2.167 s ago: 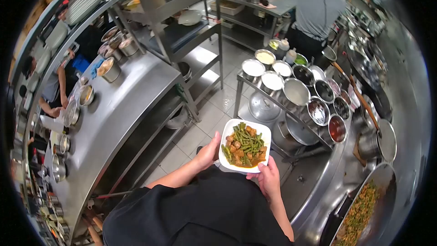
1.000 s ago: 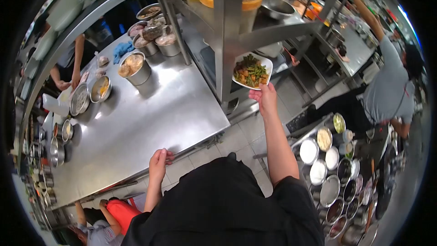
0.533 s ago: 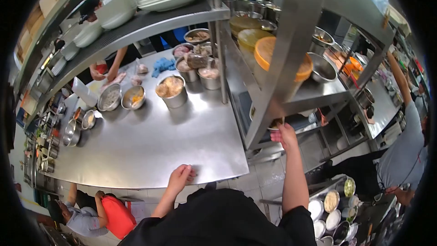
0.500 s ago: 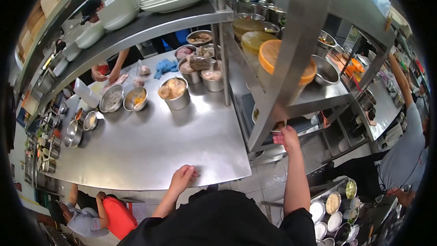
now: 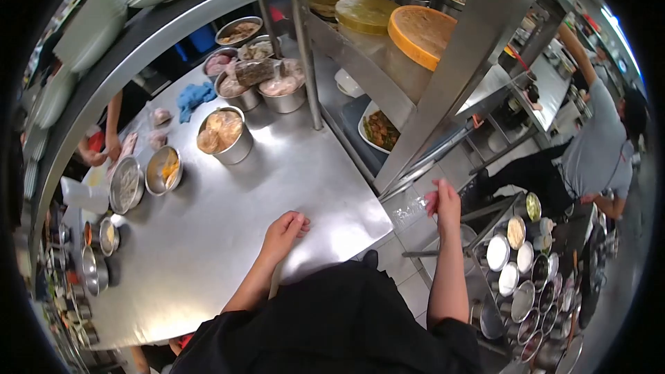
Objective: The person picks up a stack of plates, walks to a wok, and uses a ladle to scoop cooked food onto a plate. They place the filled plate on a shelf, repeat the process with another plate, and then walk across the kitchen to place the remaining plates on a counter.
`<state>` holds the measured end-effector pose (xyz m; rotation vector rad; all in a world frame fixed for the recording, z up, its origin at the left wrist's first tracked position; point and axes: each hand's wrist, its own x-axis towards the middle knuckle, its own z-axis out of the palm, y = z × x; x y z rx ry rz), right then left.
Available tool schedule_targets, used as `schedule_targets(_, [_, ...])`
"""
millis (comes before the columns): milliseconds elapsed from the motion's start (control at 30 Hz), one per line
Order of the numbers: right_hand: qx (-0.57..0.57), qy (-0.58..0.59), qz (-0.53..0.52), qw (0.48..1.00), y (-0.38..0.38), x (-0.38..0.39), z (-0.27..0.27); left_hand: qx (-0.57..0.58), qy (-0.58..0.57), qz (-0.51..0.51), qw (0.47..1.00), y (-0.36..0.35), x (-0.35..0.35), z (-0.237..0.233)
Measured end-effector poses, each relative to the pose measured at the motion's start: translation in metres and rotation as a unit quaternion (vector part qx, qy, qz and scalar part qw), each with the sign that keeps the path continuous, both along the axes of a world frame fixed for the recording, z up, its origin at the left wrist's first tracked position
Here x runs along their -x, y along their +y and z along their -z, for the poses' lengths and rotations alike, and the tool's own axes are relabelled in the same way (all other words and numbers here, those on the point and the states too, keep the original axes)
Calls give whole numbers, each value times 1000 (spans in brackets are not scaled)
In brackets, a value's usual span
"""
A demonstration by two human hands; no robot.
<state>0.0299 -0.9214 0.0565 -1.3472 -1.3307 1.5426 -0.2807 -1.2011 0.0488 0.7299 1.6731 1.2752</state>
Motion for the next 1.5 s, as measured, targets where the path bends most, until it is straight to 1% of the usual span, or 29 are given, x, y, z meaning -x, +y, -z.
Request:
schedule_targets(67, [22,-5,35,999,-42,-23,16,-9,-27,27,999,13,9,6])
schedule_targets(100, [31,-10,36,999,-63,-37,29,-13,-19,52,998,21,14,11])
schedule_targets(133, [69,-26,55,996,-85,-48,40,-17,-11,74,997,29,17,14])
schedule_targets(267, [148,-98,71,982,-171,-103,114,-48,-15,95,994,70,20,14])
schedule_targets(300, [177,-134,89,971,-192,-113,129,-78,-43,87,992,81,20,14])
schedule_targets(333, [191,-163,78,965,-213,-128,151,-108,-69,80,988,95,21,14])
schedule_targets(400, [203,-184,88,958,-250,-141,166,-150,-99,52,982,131,28,20])
schedule_targets(467, [283,-283,74,913,-281,-150,170,-176,39,-7,984,177,40,26])
schedule_targets(500, [289,-289,72,910,-301,-168,186,-194,24,-40,980,201,43,20])
schedule_targets(533, [258,-352,23,899,-321,-194,212,-233,27,-77,969,232,49,32])
schedule_targets(567, [224,-412,-34,883,-336,-217,227,-199,93,-97,971,244,51,8])
schedule_targets(600, [220,-421,-45,879,-345,-230,234,-205,162,-129,957,268,57,13])
schedule_targets(700, [234,-413,-33,879,-352,-244,226,-174,154,-157,960,317,72,5])
schedule_targets(767, [235,-399,-13,886,-350,-244,213,-107,207,-246,941,353,80,8])
schedule_targets(800, [233,-390,-1,891,-347,-241,206,-113,204,-247,941,368,87,6])
schedule_targets(867, [230,-374,29,898,-342,-236,194,-45,191,-252,948,387,100,6])
schedule_targets(900, [228,-365,42,902,-339,-230,188,-32,181,-178,967,367,102,-23])
schedule_targets(933, [225,-358,56,904,-336,-225,182,20,182,-164,969,389,113,-4])
schedule_targets(1000, [216,-347,79,909,-329,-216,171,79,315,-70,943,436,138,46])
schedule_targets(1067, [214,-345,95,909,-324,-206,162,117,437,-10,892,538,199,185])
schedule_targets(1100, [212,-345,98,909,-323,-202,160,106,374,-71,919,546,201,195])
schedule_targets(1167, [222,-311,124,916,-323,-195,159,124,277,-109,947,515,172,141])
schedule_targets(1200, [221,-310,124,916,-335,-212,180,132,230,-131,955,504,159,120])
schedule_targets(1233, [215,-298,114,923,-348,-227,200,115,227,-125,959,495,156,112])
schedule_targets(1267, [208,-286,104,930,-355,-238,215,114,227,-124,959,499,157,119])
schedule_targets(1333, [223,-305,97,921,-362,-244,222,100,129,-159,974,507,163,134])
schedule_targets(1400, [239,-323,95,911,-364,-242,217,97,138,-177,970,502,162,127])
schedule_targets(1467, [247,-331,90,906,-369,-244,213,114,209,-185,953,495,156,119])
schedule_targets(1500, [249,-336,87,904,-372,-245,216,116,211,-183,953,491,156,112])
